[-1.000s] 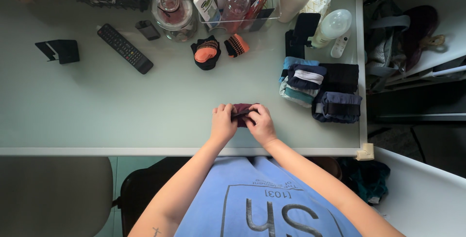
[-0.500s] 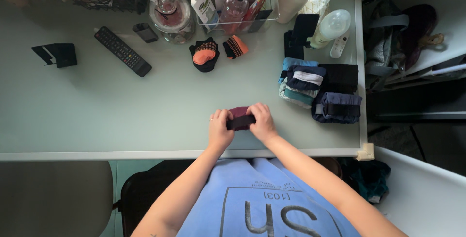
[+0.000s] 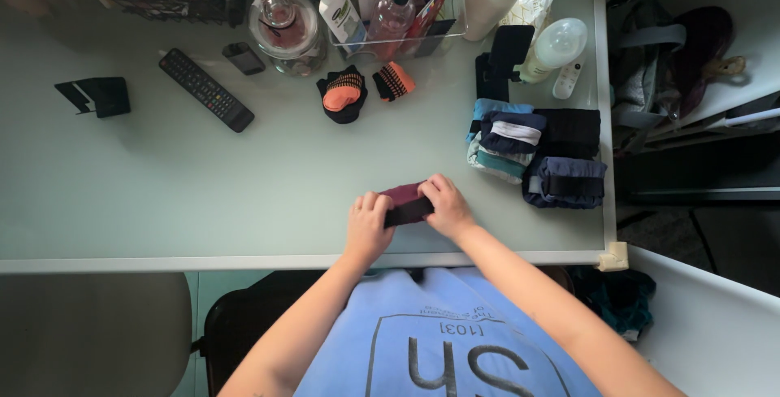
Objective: Folding multiple pairs of underwear on a table and stacking them.
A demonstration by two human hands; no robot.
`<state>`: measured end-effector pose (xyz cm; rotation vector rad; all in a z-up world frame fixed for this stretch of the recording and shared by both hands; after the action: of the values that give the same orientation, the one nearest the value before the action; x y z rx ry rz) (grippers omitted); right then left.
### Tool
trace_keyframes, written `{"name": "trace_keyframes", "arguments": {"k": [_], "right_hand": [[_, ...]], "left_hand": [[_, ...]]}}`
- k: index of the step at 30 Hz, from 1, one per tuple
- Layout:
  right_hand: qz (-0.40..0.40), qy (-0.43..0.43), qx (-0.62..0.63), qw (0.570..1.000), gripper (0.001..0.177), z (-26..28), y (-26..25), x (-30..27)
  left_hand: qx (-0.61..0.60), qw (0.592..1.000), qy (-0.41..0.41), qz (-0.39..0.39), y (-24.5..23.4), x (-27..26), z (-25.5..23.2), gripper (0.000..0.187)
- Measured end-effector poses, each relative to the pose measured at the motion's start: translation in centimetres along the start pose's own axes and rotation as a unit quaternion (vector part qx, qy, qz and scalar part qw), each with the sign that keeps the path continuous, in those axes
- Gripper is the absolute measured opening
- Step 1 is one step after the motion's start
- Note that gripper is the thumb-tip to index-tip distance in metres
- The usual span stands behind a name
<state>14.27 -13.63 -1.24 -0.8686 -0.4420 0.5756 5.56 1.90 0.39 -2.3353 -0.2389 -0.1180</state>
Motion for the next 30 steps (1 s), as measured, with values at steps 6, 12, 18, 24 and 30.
{"name": "trace_keyframes", "arguments": {"k": [6, 12, 18, 24, 30], "right_hand": [[-0.021, -0.04, -0.164, 0.985, 0.042, -1.3, 3.3, -1.1], [0.014, -0.196, -0.067, 0.978, 0.063, 4.4, -6.1, -0.2], [-0.134, 0.249, 0.122, 0.951, 0.058, -5.3, -0.8, -3.0], [-0.018, 0.226, 0.012, 0.974, 0.07, -5.3, 4.2, -2.6], [0.01, 0.22, 0.472, 0.854, 0.037, -5.9, 4.8, -4.4]], "left_hand": [[0.106, 0.993, -0.039, 0.047, 2.0, -0.4, 1.5, 0.038], [-0.064, 0.986, 0.029, 0.149, -2.9, -0.1, 1.8, 0.052], [-0.06, 0.995, -0.069, -0.049, -4.7, 1.6, 3.5, 0.038], [0.034, 0.993, -0.004, 0.116, -1.0, 2.2, 1.0, 0.065], [-0.12, 0.958, -0.125, 0.227, 0.3, 3.6, 1.1, 0.053]]}}
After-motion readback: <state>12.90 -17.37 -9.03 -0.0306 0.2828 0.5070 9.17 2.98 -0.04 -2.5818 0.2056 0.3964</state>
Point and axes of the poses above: each hand's wrist, its own x-axis towards the middle knuckle, its own y-axis out of the palm, z = x × y, the point moved 7 cm from there along x, towards the middle knuckle, and after that the axes turned 3 degrees about -x, right-handed, at the moved point
